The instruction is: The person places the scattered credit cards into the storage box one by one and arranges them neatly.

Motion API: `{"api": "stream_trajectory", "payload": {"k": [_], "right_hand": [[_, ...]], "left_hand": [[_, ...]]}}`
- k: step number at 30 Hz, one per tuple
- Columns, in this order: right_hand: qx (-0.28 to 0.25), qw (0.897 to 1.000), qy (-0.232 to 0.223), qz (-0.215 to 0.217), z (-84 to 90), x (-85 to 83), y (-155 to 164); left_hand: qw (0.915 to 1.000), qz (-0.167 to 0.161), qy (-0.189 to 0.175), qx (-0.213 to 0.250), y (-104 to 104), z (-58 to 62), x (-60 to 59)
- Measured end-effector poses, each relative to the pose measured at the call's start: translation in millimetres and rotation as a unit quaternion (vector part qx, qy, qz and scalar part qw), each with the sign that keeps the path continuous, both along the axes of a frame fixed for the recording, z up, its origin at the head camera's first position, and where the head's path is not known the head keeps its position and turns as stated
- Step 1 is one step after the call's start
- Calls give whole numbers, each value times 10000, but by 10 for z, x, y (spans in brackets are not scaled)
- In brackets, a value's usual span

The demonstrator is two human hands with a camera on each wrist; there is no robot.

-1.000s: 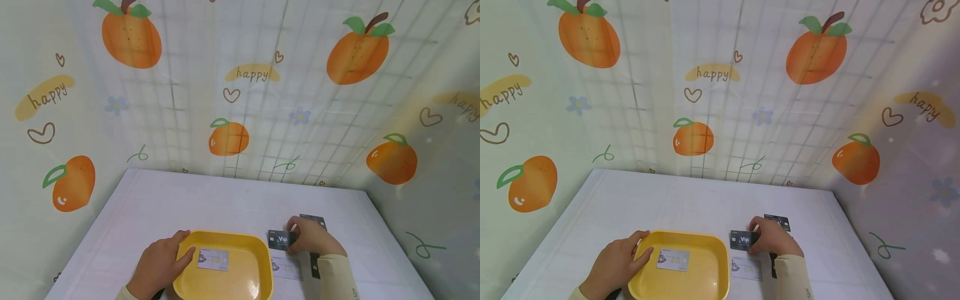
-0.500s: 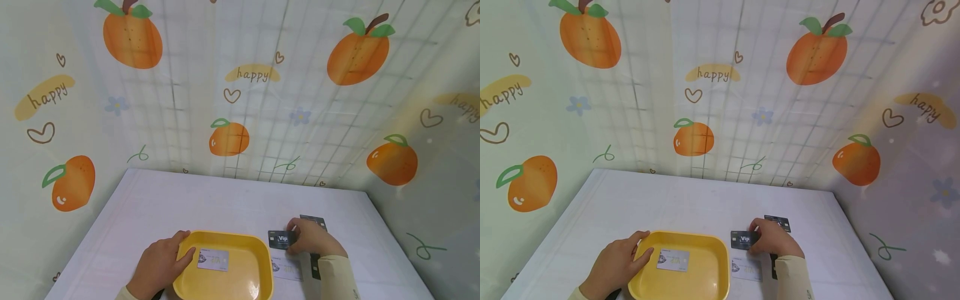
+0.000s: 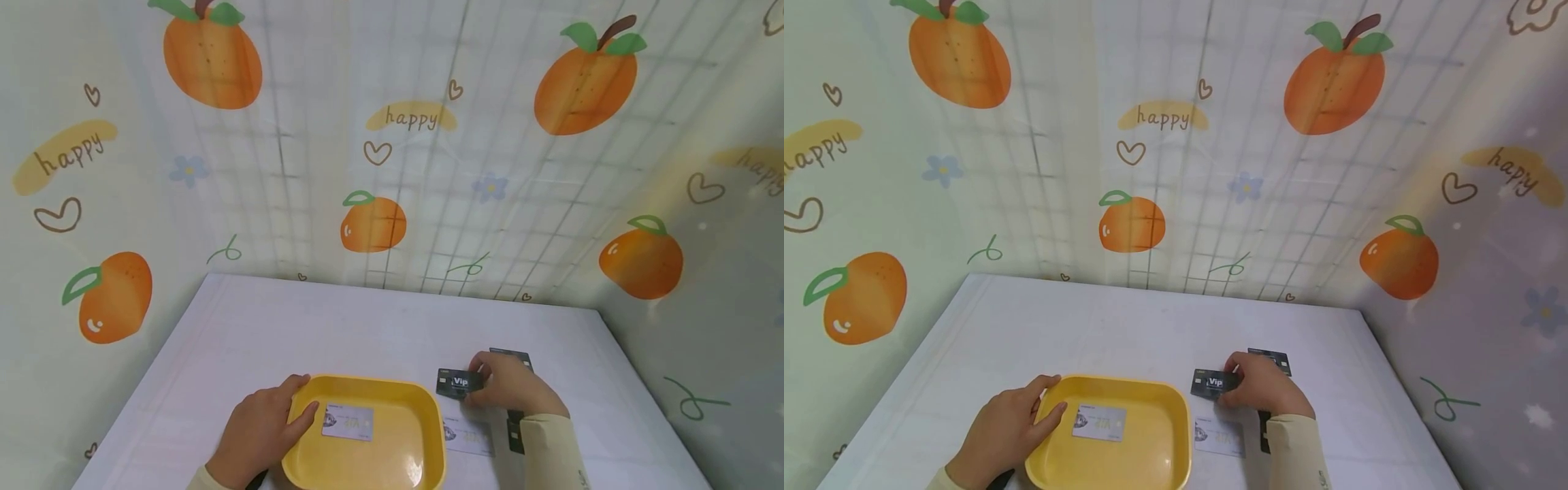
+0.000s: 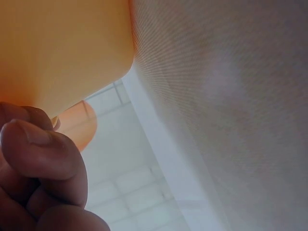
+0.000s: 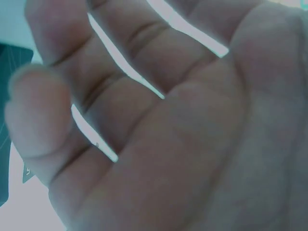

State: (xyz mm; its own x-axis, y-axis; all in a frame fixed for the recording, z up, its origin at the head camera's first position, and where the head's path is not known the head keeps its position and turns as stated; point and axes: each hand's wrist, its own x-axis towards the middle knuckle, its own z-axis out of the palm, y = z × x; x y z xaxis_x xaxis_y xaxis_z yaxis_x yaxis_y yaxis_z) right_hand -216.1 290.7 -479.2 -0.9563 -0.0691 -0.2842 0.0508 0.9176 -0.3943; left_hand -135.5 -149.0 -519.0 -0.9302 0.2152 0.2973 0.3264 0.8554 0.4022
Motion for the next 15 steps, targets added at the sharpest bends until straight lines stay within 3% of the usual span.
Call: {"api": "stream_trajectory", "payload": {"k": [15], "right_hand": [[-244, 9988, 317, 273, 137, 15, -37]], "left_hand": [[10000, -20, -52, -32, -6, 38, -17]]}}
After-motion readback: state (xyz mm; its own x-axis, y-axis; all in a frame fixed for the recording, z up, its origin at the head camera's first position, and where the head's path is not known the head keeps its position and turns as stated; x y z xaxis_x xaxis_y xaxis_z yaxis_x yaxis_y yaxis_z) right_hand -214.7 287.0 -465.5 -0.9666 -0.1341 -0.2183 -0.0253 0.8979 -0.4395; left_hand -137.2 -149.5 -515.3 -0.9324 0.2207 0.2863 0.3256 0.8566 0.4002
